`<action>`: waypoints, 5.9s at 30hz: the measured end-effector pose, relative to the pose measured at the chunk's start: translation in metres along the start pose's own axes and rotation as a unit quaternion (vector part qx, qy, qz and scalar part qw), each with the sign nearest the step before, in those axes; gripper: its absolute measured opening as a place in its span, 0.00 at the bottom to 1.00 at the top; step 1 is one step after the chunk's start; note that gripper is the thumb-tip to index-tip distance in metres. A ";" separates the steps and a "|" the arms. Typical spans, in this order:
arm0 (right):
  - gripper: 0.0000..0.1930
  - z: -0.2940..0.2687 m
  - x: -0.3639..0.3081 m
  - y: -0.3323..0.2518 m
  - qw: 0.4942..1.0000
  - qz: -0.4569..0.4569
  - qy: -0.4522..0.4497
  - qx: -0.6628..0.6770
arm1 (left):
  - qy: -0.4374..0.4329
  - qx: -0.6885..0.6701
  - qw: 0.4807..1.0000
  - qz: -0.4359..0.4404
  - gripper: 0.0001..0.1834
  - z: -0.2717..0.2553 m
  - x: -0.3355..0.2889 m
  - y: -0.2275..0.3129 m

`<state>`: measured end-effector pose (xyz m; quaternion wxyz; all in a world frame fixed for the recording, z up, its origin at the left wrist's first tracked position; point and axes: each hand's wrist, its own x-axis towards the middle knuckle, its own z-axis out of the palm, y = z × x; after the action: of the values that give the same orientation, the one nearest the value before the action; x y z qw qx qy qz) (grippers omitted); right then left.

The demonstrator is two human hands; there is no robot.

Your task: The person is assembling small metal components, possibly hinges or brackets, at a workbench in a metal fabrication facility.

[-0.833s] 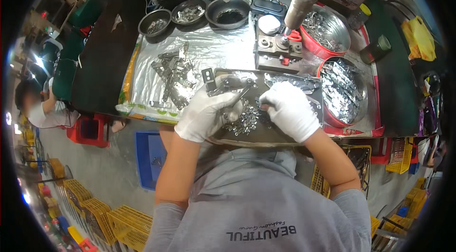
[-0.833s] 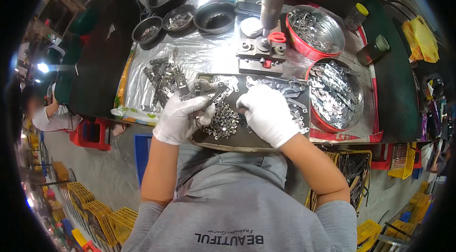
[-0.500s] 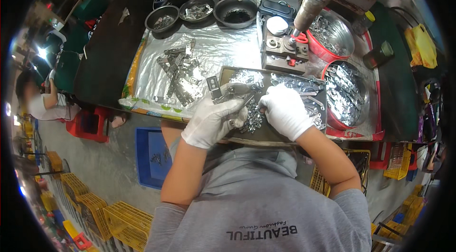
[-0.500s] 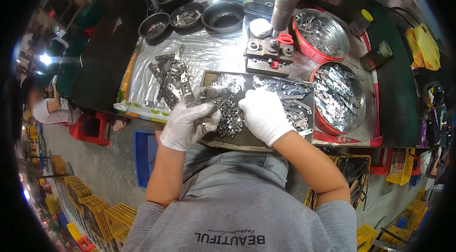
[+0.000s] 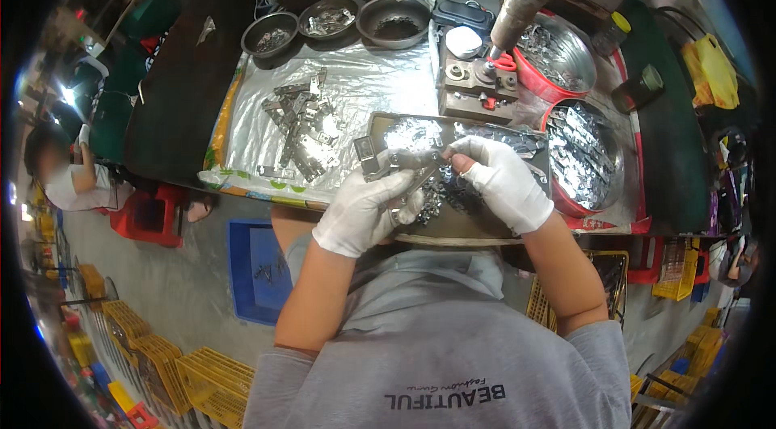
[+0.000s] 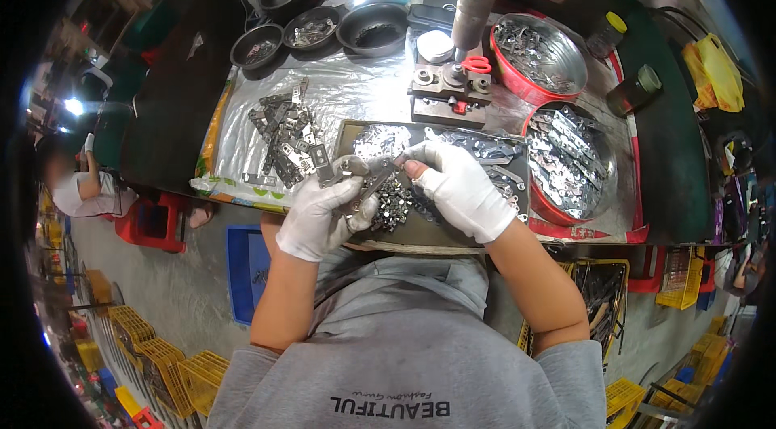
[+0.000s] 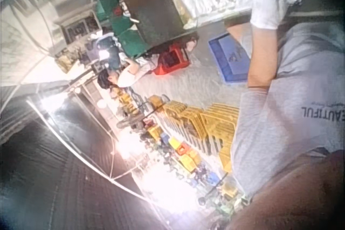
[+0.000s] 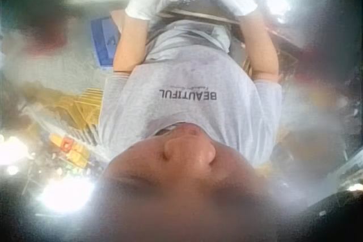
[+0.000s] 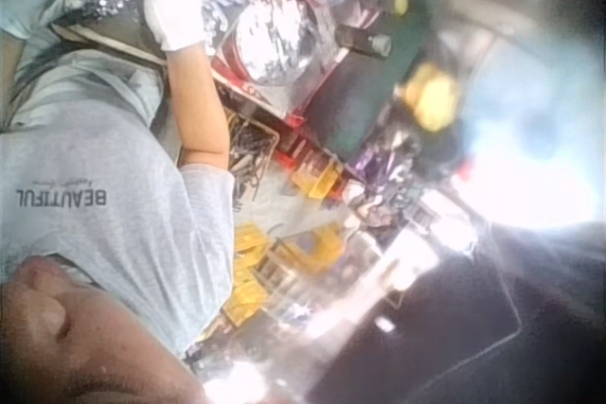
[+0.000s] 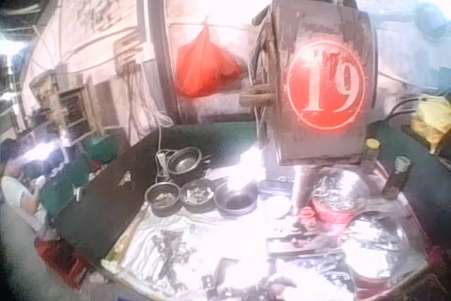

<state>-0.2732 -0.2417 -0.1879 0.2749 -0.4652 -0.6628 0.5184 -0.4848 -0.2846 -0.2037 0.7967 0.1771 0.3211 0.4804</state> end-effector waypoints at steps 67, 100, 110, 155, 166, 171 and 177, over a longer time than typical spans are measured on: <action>0.14 0.021 -0.028 0.011 0.981 0.030 0.160 0.106 | 0.008 0.057 0.998 -0.032 0.18 0.011 -0.007 -0.029; 0.12 -0.209 -0.063 0.154 0.762 0.291 0.285 -0.504 | 0.024 0.008 0.999 -0.027 0.10 0.020 0.014 -0.031; 0.11 -0.215 -0.070 0.135 0.802 0.272 0.240 -0.475 | 0.060 0.051 0.997 -0.018 0.13 0.023 0.017 -0.031; 0.14 -0.017 0.011 0.036 0.986 -0.025 0.152 0.064 | 0.028 0.559 0.783 0.273 0.34 0.029 0.077 -0.034; 0.11 -0.049 0.078 0.064 0.978 -0.108 0.161 0.074 | -0.014 0.278 0.923 0.266 0.22 0.019 0.171 -0.033; 0.11 -0.051 0.074 0.048 0.968 -0.007 0.152 0.199 | 0.038 0.368 0.864 0.341 0.11 0.000 0.202 -0.041; 0.11 -0.047 0.072 0.037 0.970 -0.010 0.197 0.140 | 0.043 -0.073 0.991 0.108 0.11 0.044 0.181 -0.030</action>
<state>-0.2514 -0.1558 -0.2165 0.4670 -0.5086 -0.5212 0.5016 -0.3758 -0.1385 -0.2510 0.7365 0.1318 0.2980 0.5928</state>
